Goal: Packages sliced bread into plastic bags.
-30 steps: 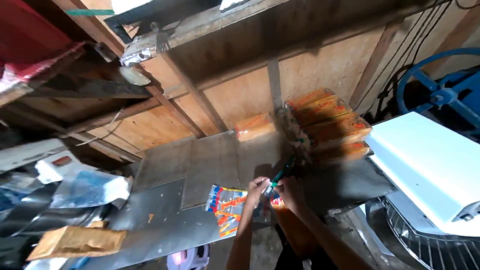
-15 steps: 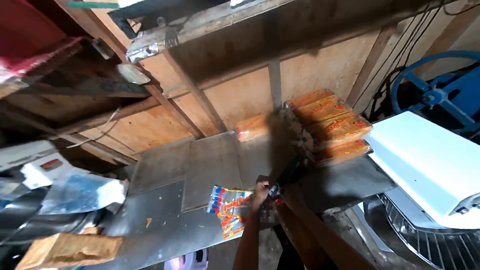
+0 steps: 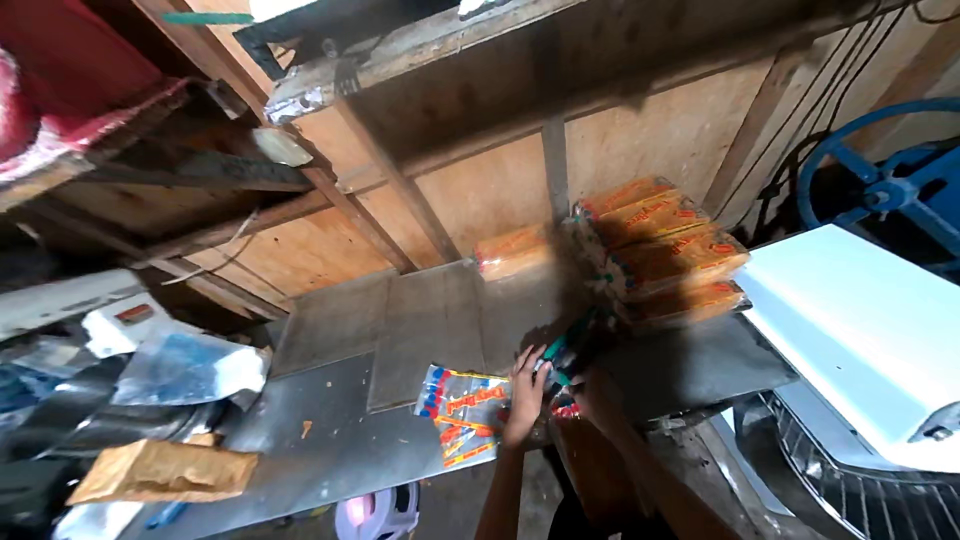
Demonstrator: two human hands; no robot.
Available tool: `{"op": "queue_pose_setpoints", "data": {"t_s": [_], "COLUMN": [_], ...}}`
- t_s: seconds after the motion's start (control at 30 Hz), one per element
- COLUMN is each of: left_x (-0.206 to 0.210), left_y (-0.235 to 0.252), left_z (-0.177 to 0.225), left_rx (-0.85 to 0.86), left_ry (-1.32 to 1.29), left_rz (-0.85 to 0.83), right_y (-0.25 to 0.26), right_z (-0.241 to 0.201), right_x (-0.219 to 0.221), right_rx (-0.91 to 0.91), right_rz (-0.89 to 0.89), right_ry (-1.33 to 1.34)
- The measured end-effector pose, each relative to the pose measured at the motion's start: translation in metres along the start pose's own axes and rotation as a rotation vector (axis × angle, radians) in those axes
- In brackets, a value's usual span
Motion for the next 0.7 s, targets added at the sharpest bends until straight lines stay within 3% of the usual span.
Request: {"op": "queue_pose_setpoints", "data": {"t_s": [0.1,0.23,0.4,0.57,0.7], "left_x": [-0.015,-0.022,0.037,0.038,0.018], "left_y": [-0.019,-0.079,-0.142,-0.152,-0.146], "left_z": [-0.001,0.002,0.032,0.097,0.167], "left_rx": [-0.020,0.014,-0.124,-0.083,0.160], "left_ry": [-0.094,-0.223,-0.444,-0.573,-0.260], "left_rz": [0.192,0.472,0.139,0.146,0.248], "right_y": [-0.029,-0.074,-0.110,-0.136,-0.140], "right_z": [0.010,0.024,0.026,0.012,-0.010], "right_x": [-0.007,-0.020,-0.038,-0.093,-0.145], "right_rx": [-0.143,-0.503,-0.815,-0.966,-1.025], "right_rz": [0.116,0.447,0.549,0.443,0.308], "right_ry": [0.102,0.191,0.172,0.357,0.308]}}
Point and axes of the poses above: each hand's wrist, its own y-axis towards the middle knuckle, its own x-axis out of the palm, z = x × y, the point moved 9 cm from there along y, towards the middle knuckle, and after that the axes turned 6 degrees about -x, right-handed, at the moved point
